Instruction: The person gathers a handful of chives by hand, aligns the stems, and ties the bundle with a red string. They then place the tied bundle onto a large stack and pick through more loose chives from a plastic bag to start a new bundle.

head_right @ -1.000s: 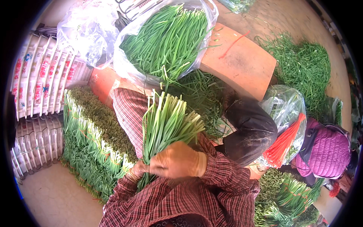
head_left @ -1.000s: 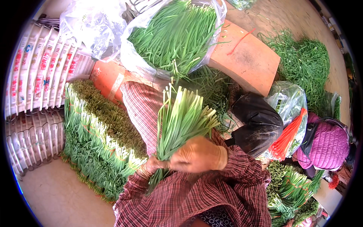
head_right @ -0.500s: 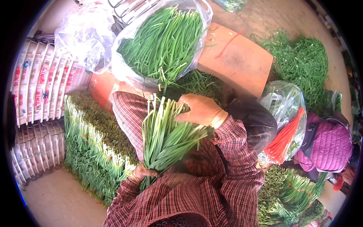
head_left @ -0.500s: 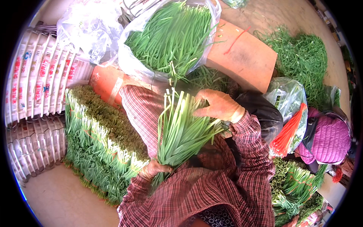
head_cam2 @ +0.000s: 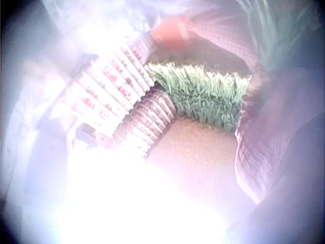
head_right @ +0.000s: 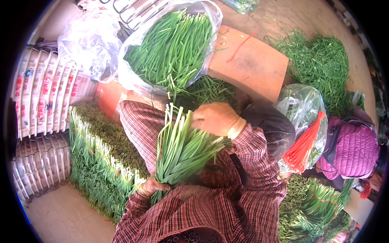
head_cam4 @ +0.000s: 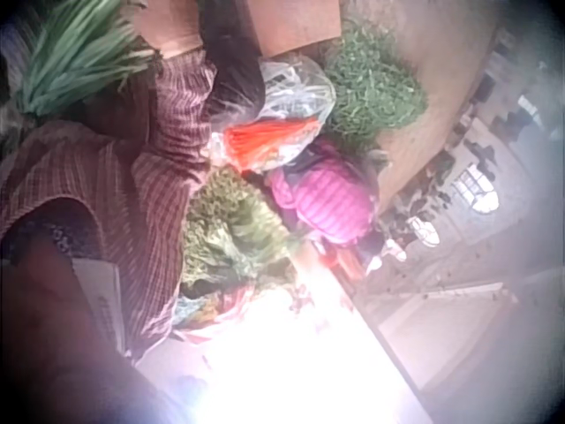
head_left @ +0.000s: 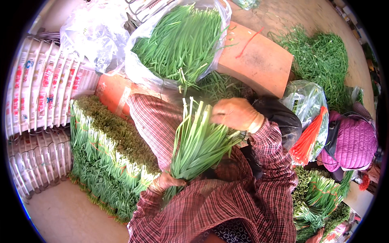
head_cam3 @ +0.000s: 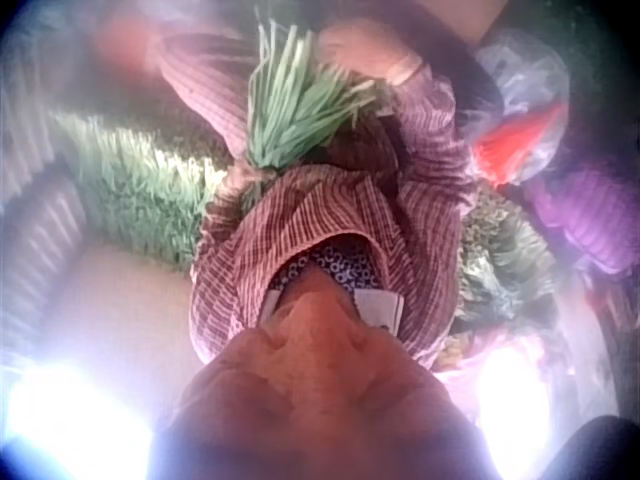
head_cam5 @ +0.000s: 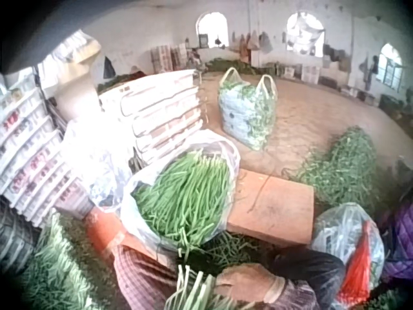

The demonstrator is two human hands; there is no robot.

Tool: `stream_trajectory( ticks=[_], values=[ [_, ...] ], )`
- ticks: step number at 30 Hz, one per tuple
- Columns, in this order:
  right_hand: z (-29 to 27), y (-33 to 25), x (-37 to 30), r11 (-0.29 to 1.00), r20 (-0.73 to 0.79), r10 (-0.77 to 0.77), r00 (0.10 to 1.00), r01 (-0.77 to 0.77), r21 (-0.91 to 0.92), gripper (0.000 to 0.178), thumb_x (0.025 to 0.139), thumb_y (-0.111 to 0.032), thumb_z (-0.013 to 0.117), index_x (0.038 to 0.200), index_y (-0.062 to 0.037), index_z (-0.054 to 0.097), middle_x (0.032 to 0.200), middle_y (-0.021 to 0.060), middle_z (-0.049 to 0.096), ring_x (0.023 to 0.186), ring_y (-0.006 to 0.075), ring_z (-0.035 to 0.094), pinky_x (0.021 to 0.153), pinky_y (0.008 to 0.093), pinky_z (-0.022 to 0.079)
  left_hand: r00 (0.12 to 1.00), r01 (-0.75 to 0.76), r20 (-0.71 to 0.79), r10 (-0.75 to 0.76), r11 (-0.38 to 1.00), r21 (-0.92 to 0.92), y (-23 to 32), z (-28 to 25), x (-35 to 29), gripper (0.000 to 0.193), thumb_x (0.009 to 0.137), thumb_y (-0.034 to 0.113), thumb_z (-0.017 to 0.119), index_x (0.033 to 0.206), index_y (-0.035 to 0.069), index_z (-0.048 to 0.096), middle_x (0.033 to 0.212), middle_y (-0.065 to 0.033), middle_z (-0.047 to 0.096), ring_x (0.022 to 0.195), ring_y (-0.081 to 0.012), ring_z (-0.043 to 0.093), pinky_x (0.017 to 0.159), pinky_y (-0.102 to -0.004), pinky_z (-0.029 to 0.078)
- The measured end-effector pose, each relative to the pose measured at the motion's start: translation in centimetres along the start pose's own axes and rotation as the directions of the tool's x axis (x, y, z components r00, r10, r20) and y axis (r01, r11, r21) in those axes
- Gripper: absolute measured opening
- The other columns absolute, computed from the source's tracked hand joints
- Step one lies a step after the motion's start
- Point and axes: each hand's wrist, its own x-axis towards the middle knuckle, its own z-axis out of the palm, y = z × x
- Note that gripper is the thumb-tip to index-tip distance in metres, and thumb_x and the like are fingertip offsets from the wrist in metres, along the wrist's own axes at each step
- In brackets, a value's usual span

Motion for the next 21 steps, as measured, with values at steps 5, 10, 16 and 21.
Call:
stream_trajectory(
  ticks=[5,10,16,21],
  values=[
    [-4.2,4.3,-0.9,0.916,-0.388,0.261,0.884,-0.354,-0.191,0.024,0.09,-0.034,0.069,0.095,-0.0098,0.071,0.09,0.0128,0.07,0.086,0.0335,0.069,0.076,0.0443,0.054,0.998,0.037,-0.047,-0.043,0.992,-0.12,0.8,0.7,0.1,0.068,0.07,-0.006,0.082,0.134,0.003,0.059,0.12,-0.0055,0.068,0.108,-0.0185,0.061,0.095,-0.0351,0.051],
    [-4.1,2.7,-1.4,0.972,-0.138,0.155,0.978,-0.176,-0.154,0.046,0.091,-0.046,0.068,0.12,-0.0111,0.071,0.117,0.0134,0.071,0.112,0.0315,0.066,0.096,0.0395,0.051,0.995,0.091,-0.021,-0.094,0.991,-0.101,0.5,0.4,0.2,0.064,0.071,-0.006,0.082,0.131,0.003,0.061,0.117,-0.0052,0.069,0.105,-0.0179,0.062,0.094,-0.0344,0.052],
    [-2.4,-0.2,2.3,0.907,0.209,0.075,0.975,-0.154,0.393,0.041,0.094,-0.044,0.068,0.115,-0.0097,0.072,0.106,0.0133,0.073,0.1,0.025,0.07,0.091,0.0342,0.051,0.993,0.109,0.033,-0.109,0.994,0.018,0.0,-0.3,0.4,0.072,0.069,-0.003,0.082,0.137,0.005,0.058,0.123,-0.0079,0.068,0.11,-0.0198,0.062,0.096,-0.0361,0.052],
    [-2.1,0.3,3.1,0.796,0.155,0.146,0.977,-0.209,0.569,0.02,0.096,-0.023,0.07,0.101,-0.0043,0.073,0.092,0.0047,0.072,0.088,0.013,0.066,0.084,0.0293,0.052,0.997,0.067,0.014,-0.07,0.99,0.125,-0.3,-0.1,0.4,0.067,0.07,-0.001,0.082,0.133,0.004,0.06,0.121,-0.0086,0.069,0.107,-0.0199,0.063,0.095,-0.0355,0.052]
  ],
)
